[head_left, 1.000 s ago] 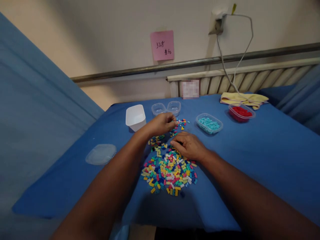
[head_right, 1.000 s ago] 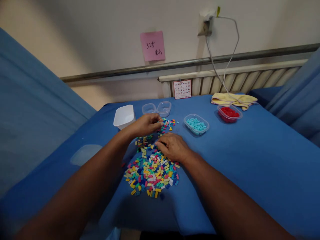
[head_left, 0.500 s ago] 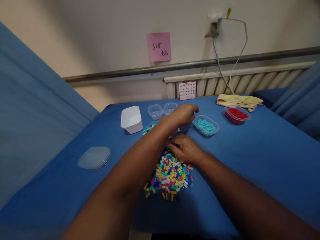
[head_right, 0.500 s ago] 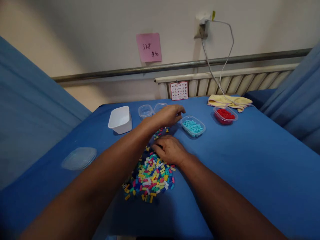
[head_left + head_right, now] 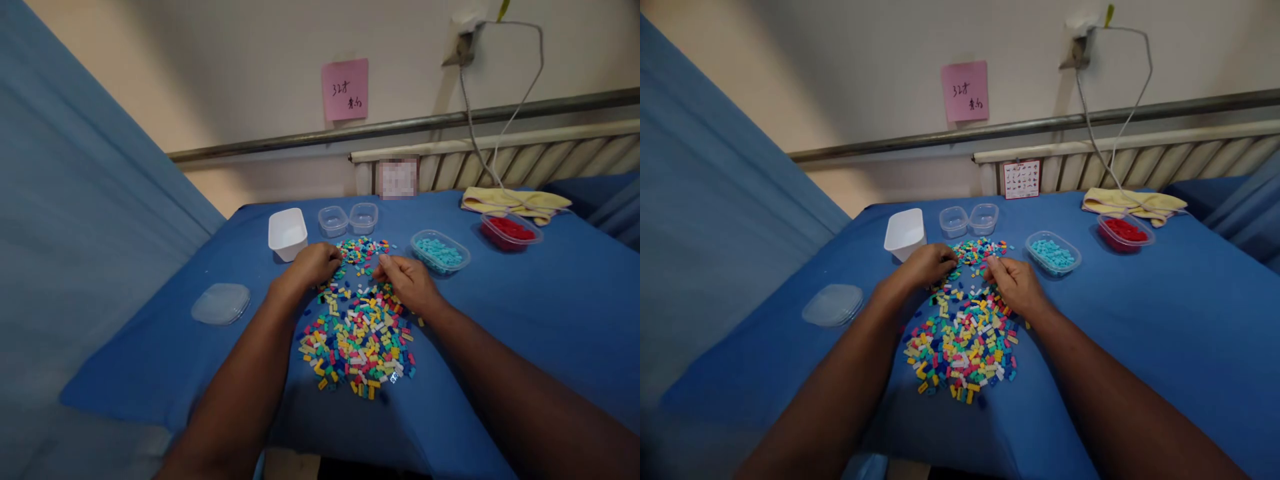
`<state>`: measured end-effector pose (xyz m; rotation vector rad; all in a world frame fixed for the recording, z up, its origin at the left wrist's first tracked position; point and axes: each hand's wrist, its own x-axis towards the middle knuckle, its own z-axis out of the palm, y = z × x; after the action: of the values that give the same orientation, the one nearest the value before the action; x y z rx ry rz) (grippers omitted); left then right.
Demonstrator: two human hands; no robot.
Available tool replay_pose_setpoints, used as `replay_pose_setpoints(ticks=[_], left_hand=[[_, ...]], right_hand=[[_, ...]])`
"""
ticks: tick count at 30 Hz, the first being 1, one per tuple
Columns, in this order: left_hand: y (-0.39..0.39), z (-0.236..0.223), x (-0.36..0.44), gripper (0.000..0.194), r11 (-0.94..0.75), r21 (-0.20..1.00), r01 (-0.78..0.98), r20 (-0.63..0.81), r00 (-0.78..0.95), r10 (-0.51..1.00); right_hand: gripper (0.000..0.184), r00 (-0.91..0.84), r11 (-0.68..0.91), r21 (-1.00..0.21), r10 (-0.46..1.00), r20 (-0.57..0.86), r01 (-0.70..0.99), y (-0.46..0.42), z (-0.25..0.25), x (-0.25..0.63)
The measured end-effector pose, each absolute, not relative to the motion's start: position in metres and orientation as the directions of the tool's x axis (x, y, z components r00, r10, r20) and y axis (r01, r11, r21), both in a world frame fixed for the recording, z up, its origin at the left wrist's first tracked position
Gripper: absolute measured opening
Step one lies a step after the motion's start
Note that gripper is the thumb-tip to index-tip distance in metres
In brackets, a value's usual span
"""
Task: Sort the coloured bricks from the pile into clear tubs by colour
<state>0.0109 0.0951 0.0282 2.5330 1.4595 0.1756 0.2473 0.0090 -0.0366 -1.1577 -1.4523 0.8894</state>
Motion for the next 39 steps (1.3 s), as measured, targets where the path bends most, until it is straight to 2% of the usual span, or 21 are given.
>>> replay_pose_setpoints(ticks=[5,9,14,18,25,28,31,33,36,39], left_hand=[[0.090,0.024,0.025,0.020,-0.489,0.043,0.871,0.020,0.489,0.872],[0.086,0.028,0.028,0.019,-0.524,-0.019,0.851,0.004,0.524,0.852],[0.080,0.031,0.037,0.027,-0.629,0.026,0.777,0.029,0.628,0.777],[0.077,0.032,0.046,0.031,-0.734,0.030,0.678,-0.037,0.735,0.677],[0.073,0.034,0.050,0.023,-0.661,-0.029,0.750,-0.072,0.658,0.749],[0.078,0.036,0.048,0.027,-0.649,0.014,0.761,-0.025,0.649,0.760],[0.089,0.042,0.056,0.028,-0.655,0.128,0.745,0.061,0.653,0.755],[0.097,0.050,0.071,0.026,-0.683,0.190,0.706,0.104,0.677,0.729],[0.108,0.062,0.108,0.025,-0.753,0.218,0.621,0.146,0.742,0.655],[0.113,0.069,0.152,0.024,-0.818,0.182,0.546,0.179,0.799,0.574]], right_hand=[[0.058,-0.007,0.260,-0.944,0.965,0.264,0.205,0.009,-0.038,0.248],[0.059,-0.002,0.253,-0.945,0.966,0.258,0.207,0.008,-0.035,0.247],[0.060,0.007,0.263,-0.942,0.963,0.270,0.207,0.005,-0.030,0.246],[0.059,-0.004,0.272,-0.941,0.961,0.277,0.201,0.006,-0.029,0.246],[0.056,-0.010,0.281,-0.930,0.958,0.287,0.238,0.006,-0.032,0.245],[0.049,-0.066,0.351,-0.869,0.934,0.351,0.350,0.003,-0.031,0.242],[0.040,-0.251,0.533,-0.697,0.845,0.472,0.480,0.000,-0.028,0.237],[0.037,-0.337,0.607,-0.613,0.793,0.507,0.505,-0.001,-0.026,0.235],[0.035,-0.336,0.609,-0.624,0.792,0.509,0.490,-0.001,-0.022,0.234],[0.037,-0.329,0.589,-0.643,0.807,0.490,0.490,0.000,-0.021,0.235]])
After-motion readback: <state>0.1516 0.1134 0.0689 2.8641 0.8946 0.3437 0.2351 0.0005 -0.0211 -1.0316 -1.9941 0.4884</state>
